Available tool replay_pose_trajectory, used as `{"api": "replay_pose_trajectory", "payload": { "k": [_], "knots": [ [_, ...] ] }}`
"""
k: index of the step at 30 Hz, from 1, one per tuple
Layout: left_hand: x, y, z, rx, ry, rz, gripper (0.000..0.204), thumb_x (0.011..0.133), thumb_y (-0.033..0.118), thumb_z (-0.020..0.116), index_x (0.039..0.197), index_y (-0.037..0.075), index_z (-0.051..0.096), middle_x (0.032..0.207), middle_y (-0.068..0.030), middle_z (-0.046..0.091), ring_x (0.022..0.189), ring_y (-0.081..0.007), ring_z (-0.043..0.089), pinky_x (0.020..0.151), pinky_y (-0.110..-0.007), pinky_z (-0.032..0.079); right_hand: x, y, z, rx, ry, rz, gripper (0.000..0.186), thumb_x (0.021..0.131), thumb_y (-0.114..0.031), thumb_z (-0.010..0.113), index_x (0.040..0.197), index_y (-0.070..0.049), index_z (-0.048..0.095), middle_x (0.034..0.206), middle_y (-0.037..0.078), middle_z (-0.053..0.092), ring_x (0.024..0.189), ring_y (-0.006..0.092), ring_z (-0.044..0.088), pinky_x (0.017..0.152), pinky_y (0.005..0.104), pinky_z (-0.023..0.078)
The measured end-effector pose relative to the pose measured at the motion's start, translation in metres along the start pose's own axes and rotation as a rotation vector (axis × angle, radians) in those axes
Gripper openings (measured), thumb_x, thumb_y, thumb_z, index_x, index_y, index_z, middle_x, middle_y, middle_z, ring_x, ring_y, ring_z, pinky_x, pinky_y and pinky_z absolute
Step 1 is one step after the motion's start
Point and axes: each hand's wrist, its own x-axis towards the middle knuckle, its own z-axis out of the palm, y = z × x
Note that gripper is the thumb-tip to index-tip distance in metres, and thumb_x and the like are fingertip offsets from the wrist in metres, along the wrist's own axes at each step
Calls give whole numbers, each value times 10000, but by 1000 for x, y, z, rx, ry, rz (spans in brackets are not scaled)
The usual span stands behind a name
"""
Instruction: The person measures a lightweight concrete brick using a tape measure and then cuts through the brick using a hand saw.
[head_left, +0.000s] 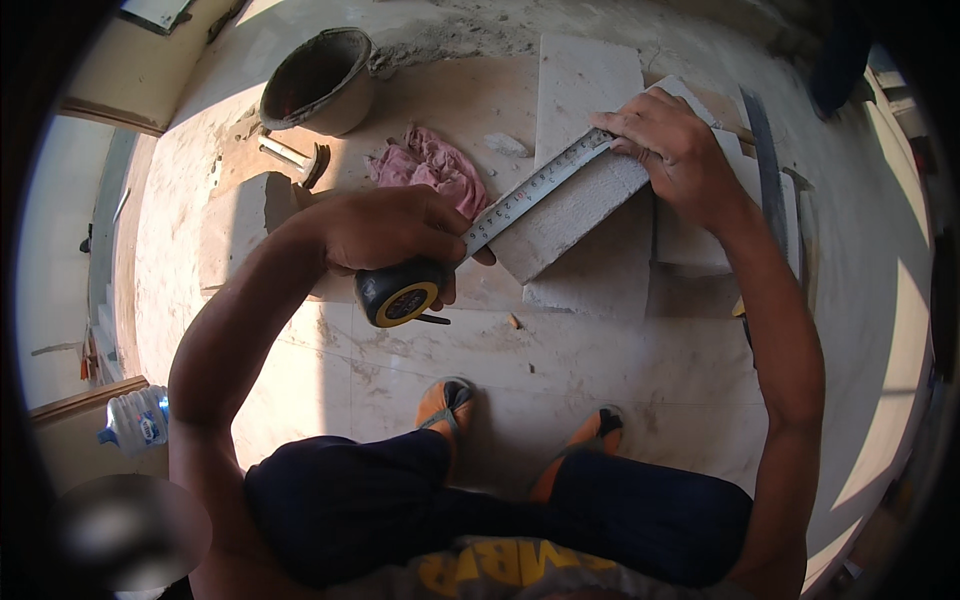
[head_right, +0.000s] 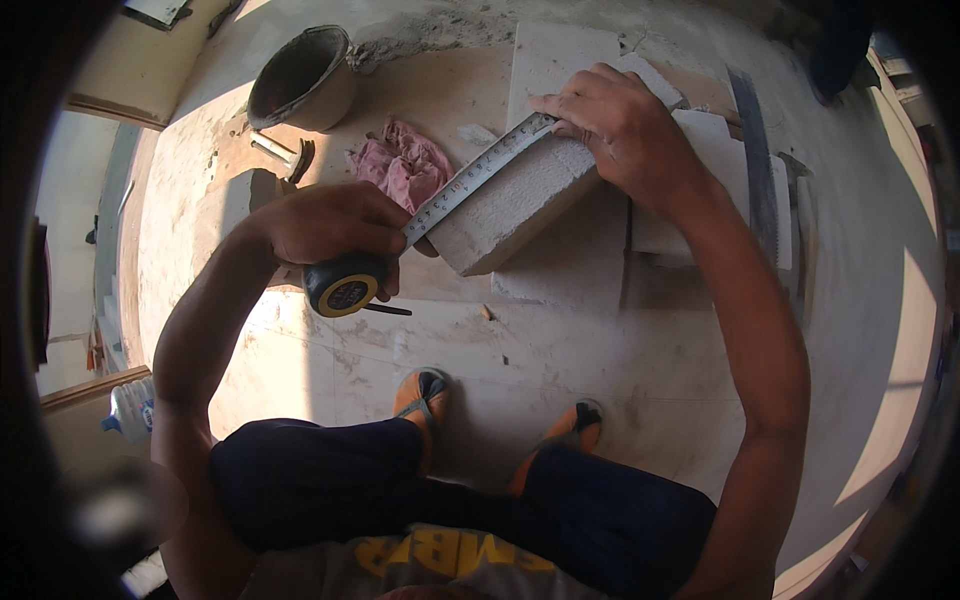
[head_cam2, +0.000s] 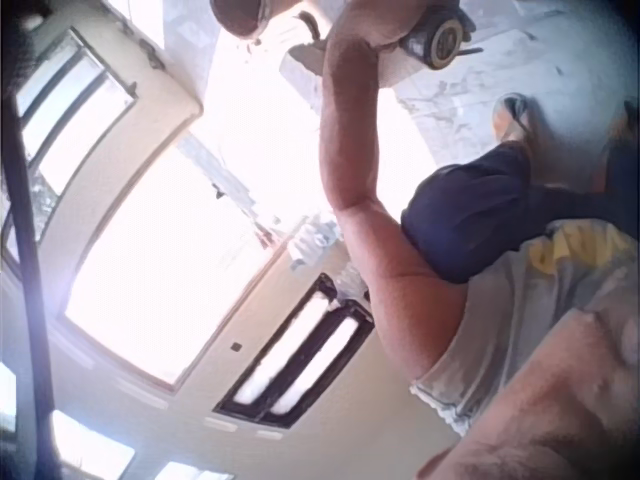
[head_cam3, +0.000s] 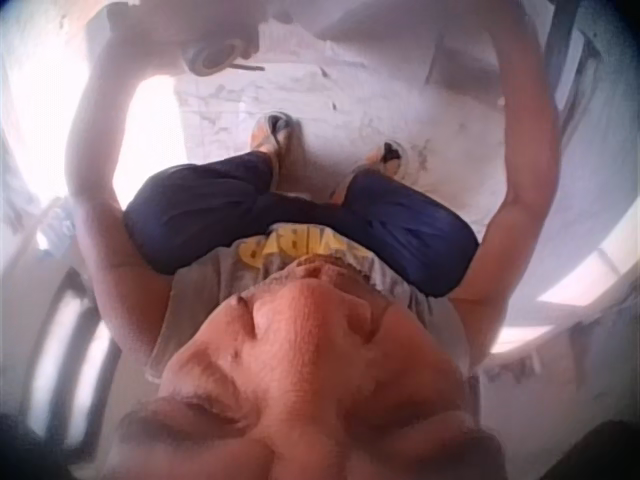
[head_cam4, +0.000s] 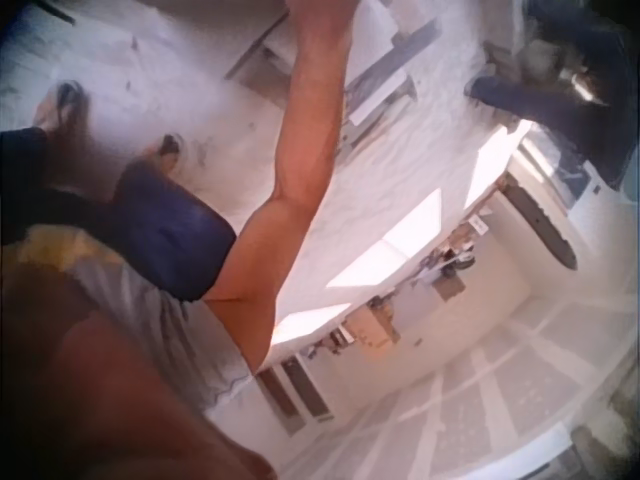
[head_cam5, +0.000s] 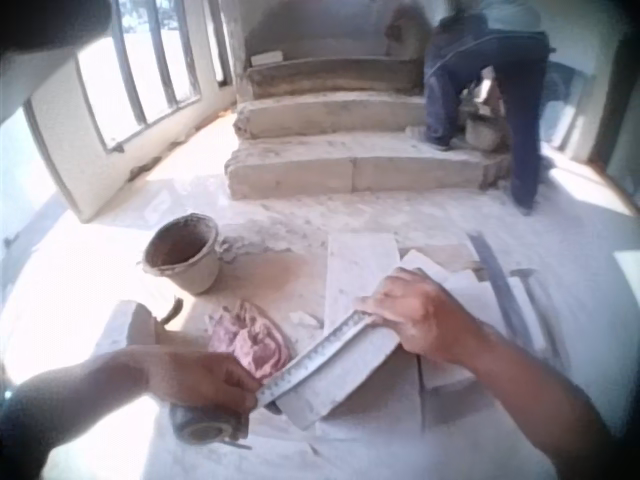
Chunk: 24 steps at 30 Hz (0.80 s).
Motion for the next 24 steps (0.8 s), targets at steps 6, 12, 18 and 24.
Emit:
{"api": "replay_pose_trajectory", "payload": {
  "k": [6, 12, 18, 24],
  "knots": [
    [-2, -1, -1, -26, -7, -29, 393, 1051, 182, 586, 1324, -79, 698, 920, -154, 801, 846, -195, 791, 802, -322, 631, -1, 1, 2, -19, 22, -21, 374, 854, 96, 705, 1192, -38, 792, 996, 125, 722, 1010, 320, 682, 910, 476, 560],
    [-2, -7, -1, -107, -6, -31, 347, 1055, 199, 594, 1203, -88, 722, 930, -155, 800, 855, -201, 790, 808, -323, 629, -1, 3, 2, 2, 27, -10, 334, 864, 80, 712, 1165, -39, 795, 1001, 127, 740, 1013, 326, 688, 896, 474, 566],
    [-2, -6, -3, -86, -24, 16, 302, 1050, 207, 602, 951, -57, 710, 929, -155, 801, 862, -201, 793, 807, -333, 631, 0, 2, 0, -4, 11, -4, 317, 865, 69, 722, 1153, -40, 797, 992, 120, 739, 994, 330, 677, 887, 474, 563],
    [1, -5, -3, -41, -26, -5, 296, 1044, 202, 608, 927, -52, 703, 932, -154, 801, 865, -204, 794, 804, -336, 632, 5, 1, 0, -11, 0, -3, 267, 873, 44, 733, 1127, -17, 791, 996, 128, 738, 992, 331, 676, 900, 472, 559]
  ]
}}
